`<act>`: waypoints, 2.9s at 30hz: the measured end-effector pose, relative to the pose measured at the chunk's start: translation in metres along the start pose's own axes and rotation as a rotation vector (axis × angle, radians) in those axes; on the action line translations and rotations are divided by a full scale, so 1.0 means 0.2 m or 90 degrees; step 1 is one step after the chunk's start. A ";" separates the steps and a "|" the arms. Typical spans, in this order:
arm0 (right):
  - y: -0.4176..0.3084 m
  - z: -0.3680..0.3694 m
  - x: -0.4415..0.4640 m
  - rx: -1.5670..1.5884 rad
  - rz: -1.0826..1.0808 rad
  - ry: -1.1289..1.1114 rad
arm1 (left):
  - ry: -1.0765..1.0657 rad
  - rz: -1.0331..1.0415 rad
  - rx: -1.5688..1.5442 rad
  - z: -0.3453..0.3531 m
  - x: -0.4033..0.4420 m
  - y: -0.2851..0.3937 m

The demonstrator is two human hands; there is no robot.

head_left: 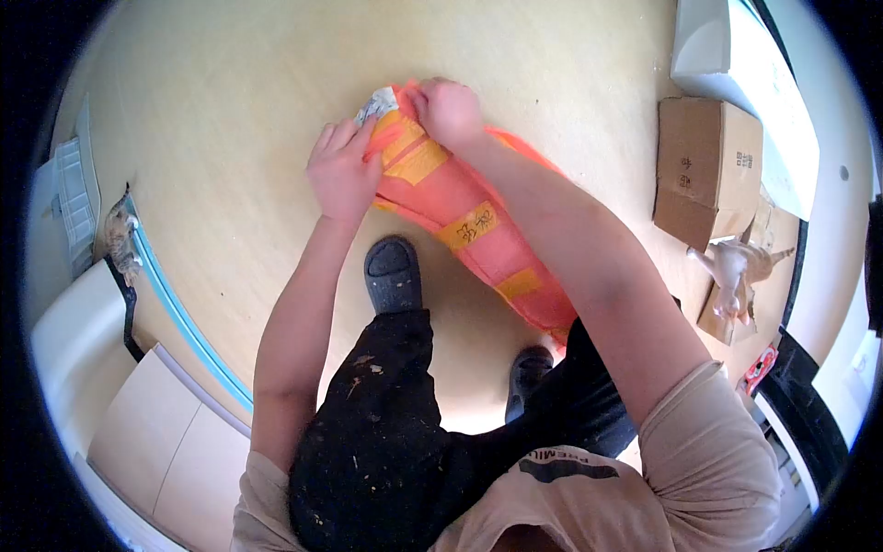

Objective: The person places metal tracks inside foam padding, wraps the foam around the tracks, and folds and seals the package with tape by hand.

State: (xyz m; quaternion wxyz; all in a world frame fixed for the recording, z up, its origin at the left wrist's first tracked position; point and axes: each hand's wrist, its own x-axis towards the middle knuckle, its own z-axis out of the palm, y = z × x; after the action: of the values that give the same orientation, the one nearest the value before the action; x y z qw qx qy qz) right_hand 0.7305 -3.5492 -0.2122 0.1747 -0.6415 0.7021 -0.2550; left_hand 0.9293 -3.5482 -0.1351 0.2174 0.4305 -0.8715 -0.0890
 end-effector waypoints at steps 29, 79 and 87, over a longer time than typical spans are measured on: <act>0.47 -0.86 -0.51 -0.011 0.027 -0.378 | -0.281 0.289 0.104 0.11 0.06 0.05; 0.29 -0.71 -1.06 0.369 0.026 -0.352 | -0.650 0.458 -0.239 0.28 0.21 0.72; 0.25 -0.74 -1.03 0.276 0.138 -0.316 | -0.606 0.434 -0.285 0.37 0.26 0.70</act>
State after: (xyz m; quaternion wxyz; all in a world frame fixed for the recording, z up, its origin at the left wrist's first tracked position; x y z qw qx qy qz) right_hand 0.6287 -3.3232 -0.1391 0.4987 -0.5538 0.6314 -0.2144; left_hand 0.7687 -3.5062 -0.1374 -0.0936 -0.0147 -0.9212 -0.3773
